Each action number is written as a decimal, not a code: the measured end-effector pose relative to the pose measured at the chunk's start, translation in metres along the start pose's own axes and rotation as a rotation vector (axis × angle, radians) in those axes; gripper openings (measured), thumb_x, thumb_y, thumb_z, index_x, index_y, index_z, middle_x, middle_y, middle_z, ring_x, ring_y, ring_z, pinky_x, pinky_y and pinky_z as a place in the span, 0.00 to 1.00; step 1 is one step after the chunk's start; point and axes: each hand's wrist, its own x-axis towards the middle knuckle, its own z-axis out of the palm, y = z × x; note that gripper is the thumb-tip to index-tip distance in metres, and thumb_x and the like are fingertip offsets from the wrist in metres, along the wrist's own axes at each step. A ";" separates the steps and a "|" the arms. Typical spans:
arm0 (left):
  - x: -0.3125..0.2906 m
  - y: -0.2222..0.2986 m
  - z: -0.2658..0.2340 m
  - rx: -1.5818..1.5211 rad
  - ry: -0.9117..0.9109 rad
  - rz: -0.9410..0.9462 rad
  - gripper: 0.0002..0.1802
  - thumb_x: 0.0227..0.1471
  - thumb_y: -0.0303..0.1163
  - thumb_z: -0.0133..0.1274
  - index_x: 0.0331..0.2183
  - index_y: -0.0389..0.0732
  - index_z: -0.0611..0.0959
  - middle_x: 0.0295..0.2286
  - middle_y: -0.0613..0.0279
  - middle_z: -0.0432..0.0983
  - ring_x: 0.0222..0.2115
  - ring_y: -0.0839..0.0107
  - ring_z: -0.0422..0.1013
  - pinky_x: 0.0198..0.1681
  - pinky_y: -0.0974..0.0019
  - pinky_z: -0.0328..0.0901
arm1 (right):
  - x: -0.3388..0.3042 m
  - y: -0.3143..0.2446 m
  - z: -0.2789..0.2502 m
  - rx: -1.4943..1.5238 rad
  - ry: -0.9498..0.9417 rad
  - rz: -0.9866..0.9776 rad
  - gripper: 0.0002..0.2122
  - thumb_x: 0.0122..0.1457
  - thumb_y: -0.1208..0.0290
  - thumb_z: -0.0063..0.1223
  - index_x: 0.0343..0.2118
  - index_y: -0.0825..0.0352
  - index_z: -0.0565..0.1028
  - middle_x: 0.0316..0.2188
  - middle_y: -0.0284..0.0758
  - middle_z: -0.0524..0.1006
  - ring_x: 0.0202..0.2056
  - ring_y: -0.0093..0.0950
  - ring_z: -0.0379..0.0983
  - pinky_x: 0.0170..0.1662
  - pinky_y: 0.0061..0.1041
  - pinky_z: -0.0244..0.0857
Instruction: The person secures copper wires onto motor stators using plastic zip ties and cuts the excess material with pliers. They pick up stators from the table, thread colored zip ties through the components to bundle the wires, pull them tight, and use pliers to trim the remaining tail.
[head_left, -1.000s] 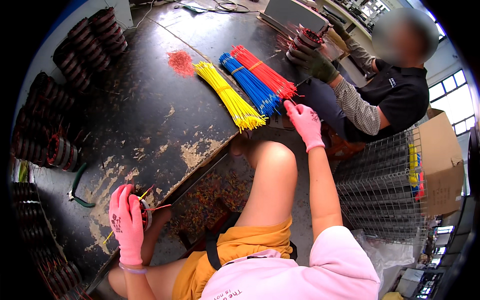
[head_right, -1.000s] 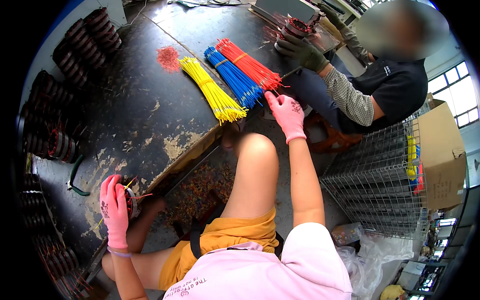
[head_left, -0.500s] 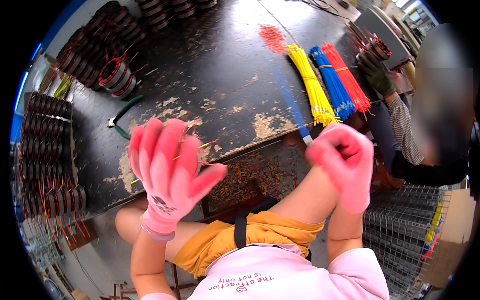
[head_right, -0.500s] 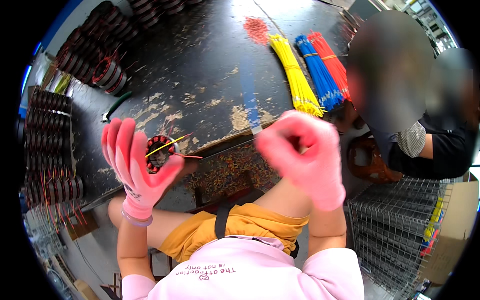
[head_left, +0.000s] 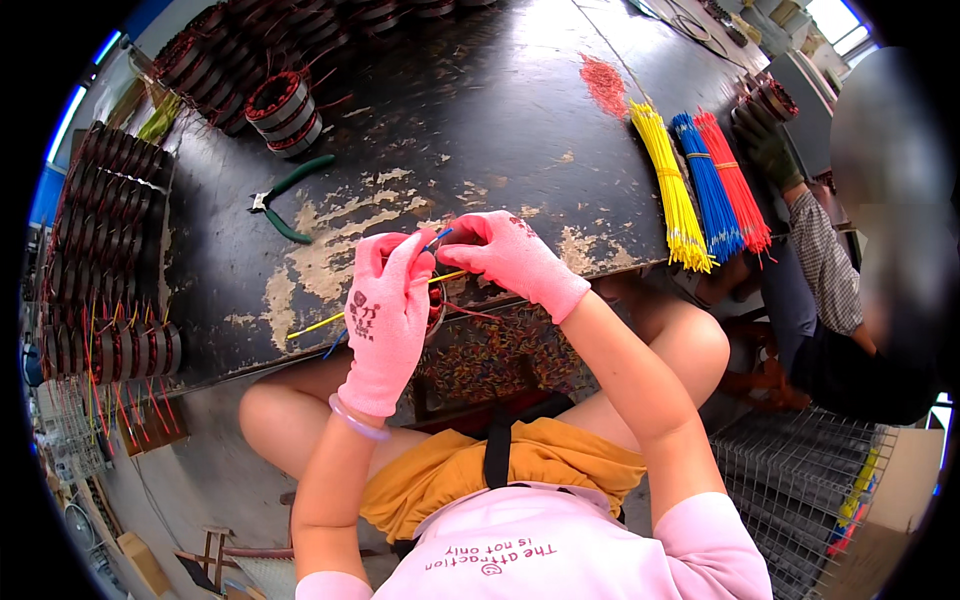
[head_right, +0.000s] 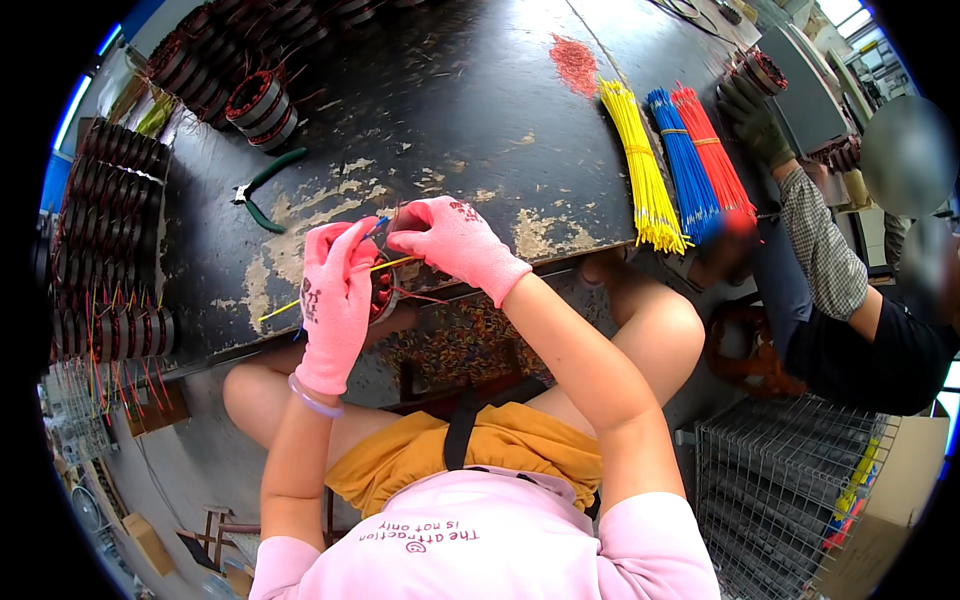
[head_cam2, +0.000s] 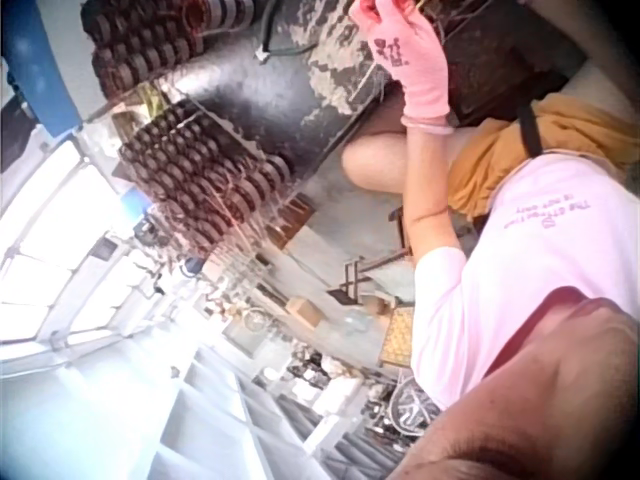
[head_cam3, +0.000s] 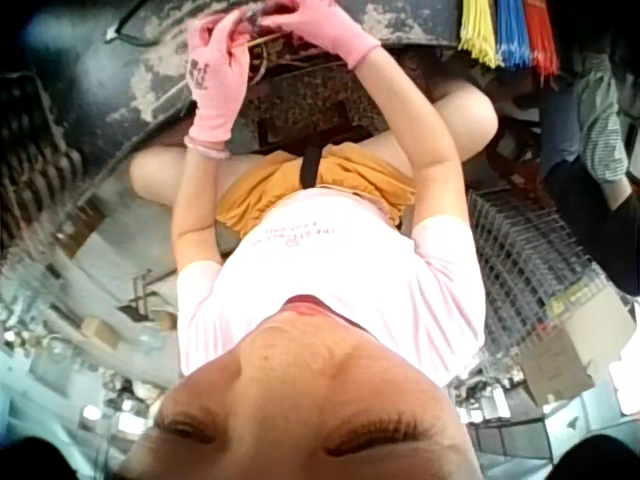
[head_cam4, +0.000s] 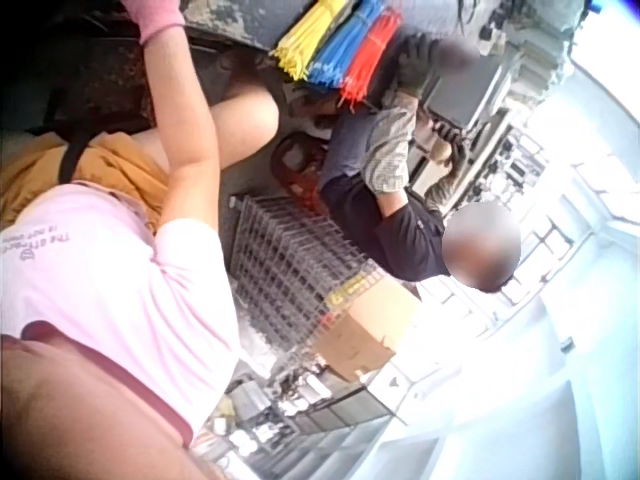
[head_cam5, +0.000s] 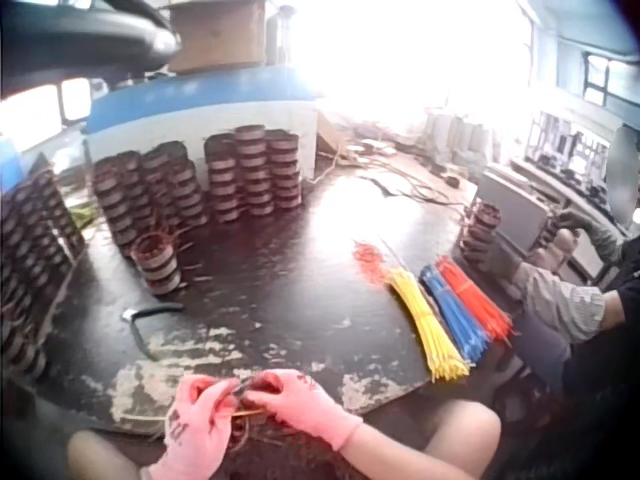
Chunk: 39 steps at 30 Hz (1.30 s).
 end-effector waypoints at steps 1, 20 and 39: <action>-0.001 -0.004 0.004 -0.004 0.003 0.002 0.21 0.55 0.18 0.55 0.51 0.40 0.81 0.41 0.54 0.72 0.38 0.57 0.75 0.40 0.60 0.71 | 0.000 0.002 0.001 0.009 0.010 -0.011 0.14 0.61 0.61 0.61 0.42 0.66 0.82 0.30 0.30 0.81 0.29 0.19 0.73 0.33 0.23 0.69; 0.005 -0.010 0.007 0.045 -0.104 -0.024 0.19 0.59 0.25 0.52 0.53 0.44 0.79 0.41 0.58 0.79 0.39 0.56 0.78 0.41 0.59 0.72 | -0.005 0.011 0.024 0.126 0.158 -0.106 0.12 0.57 0.65 0.60 0.33 0.71 0.81 0.28 0.40 0.79 0.27 0.32 0.76 0.34 0.31 0.71; 0.014 -0.016 -0.010 -0.066 -0.371 0.093 0.11 0.59 0.28 0.54 0.44 0.40 0.78 0.41 0.56 0.81 0.40 0.53 0.78 0.42 0.57 0.72 | -0.045 0.025 0.038 -0.453 0.688 -0.652 0.10 0.48 0.73 0.68 0.33 0.56 0.81 0.36 0.26 0.78 0.40 0.34 0.72 0.45 0.35 0.64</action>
